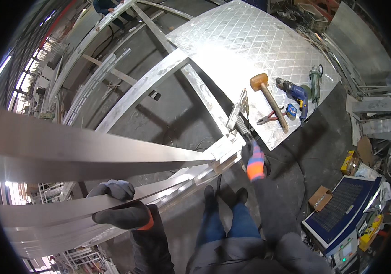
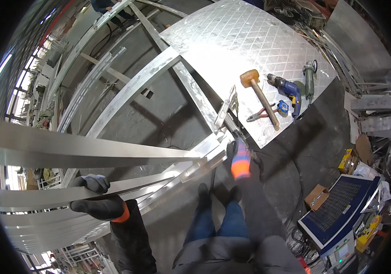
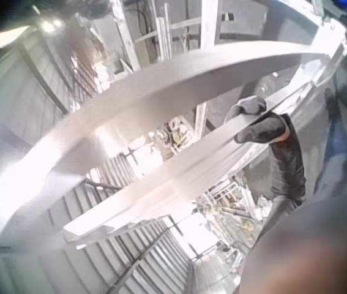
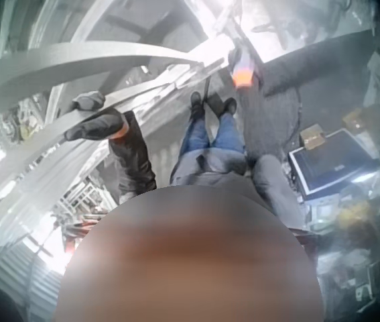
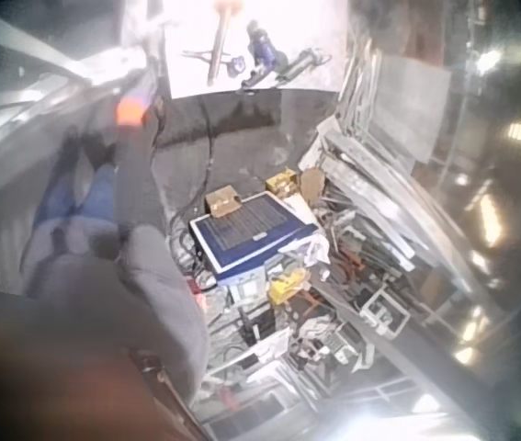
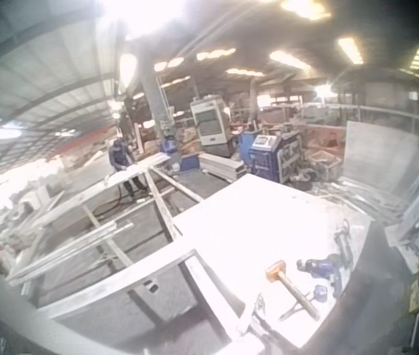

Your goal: The person welds joints on a large aluminum frame using a handheld welding torch. They move along the frame, aligning and welding multiple intersections while wearing gloves and protective clothing. The person briefly pauses to reposition the frame before continuing the welds.

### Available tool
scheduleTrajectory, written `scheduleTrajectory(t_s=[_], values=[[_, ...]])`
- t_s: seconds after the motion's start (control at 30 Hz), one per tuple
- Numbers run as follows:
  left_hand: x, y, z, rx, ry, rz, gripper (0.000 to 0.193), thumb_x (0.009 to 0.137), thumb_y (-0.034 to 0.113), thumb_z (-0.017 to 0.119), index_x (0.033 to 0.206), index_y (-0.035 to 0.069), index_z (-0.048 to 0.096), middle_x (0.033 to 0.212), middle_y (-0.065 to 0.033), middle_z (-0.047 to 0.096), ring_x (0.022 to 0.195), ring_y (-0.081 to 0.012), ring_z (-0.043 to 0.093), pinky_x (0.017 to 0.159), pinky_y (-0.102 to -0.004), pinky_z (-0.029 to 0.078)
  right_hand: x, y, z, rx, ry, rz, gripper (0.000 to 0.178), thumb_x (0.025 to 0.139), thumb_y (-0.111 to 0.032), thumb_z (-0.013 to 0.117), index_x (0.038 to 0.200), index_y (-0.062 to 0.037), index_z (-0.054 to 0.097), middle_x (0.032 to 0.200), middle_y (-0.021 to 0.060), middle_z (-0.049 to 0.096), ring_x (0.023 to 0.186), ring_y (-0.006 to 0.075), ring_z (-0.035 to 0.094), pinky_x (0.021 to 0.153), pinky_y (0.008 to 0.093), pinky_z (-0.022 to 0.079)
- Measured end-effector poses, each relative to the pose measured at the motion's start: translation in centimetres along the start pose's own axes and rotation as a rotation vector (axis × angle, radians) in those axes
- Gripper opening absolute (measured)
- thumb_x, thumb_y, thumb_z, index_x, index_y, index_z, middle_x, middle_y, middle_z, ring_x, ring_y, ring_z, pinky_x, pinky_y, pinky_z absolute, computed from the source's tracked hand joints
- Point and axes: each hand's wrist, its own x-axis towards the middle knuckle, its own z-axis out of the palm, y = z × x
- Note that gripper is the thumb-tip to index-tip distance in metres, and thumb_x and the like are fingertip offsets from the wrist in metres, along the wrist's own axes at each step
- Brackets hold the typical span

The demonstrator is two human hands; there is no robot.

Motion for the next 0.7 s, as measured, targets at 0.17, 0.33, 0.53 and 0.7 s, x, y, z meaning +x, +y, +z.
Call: scheduleTrajectory(t_s=[0.17,0.33,0.53,0.7], values=[[0.3,-0.3,-0.6,-0.046,-0.105,-0.024,0.086,0.097,0.082,0.031,0.102,-0.001,0.053,0.067,-0.0048,0.047,0.055,-0.0143,0.045,0.048,-0.0277,0.038,-14.1,-4.1,0.0,-0.466,-0.672,-0.326,0.059,0.089,-0.005,0.059,0.147,-0.0179,0.058,0.108,0.0205,0.07,0.1,0.0389,0.068,0.086,0.0451,0.055],[0.3,-0.7,-1.0,-0.061,-0.145,-0.022,0.084,0.098,0.08,0.037,0.106,-0.002,0.056,0.07,-0.0056,0.05,0.059,-0.0145,0.047,0.052,-0.0288,0.04,-13.3,-4.5,4.8,-0.849,-0.636,-0.338,0.045,0.092,-0.015,0.06,0.136,-0.018,0.062,0.103,0.0157,0.068,0.095,0.0362,0.07,0.077,0.0482,0.056],[0.5,-1.0,-1.5,-0.128,-0.22,-0.055,0.08,0.099,0.076,0.043,0.111,-0.003,0.057,0.073,-0.0066,0.053,0.062,-0.0162,0.05,0.055,-0.0308,0.042,-10.6,-3.9,4.1,-0.737,-0.744,-0.387,0.024,0.093,-0.018,0.064,0.115,-0.0104,0.066,0.097,0.0151,0.071,0.092,0.0342,0.071,0.076,0.0457,0.057],[0.7,-1.3,-1.4,-0.083,-0.248,0.02,0.079,0.103,0.073,0.035,0.113,-0.003,0.056,0.071,-0.008,0.052,0.058,-0.0169,0.047,0.053,-0.0321,0.042,-13.8,-2.9,5.6,-0.853,-0.666,-0.278,0.02,0.093,-0.015,0.061,0.111,-0.0081,0.067,0.099,0.0173,0.071,0.089,0.0369,0.071,0.074,0.0479,0.056]])
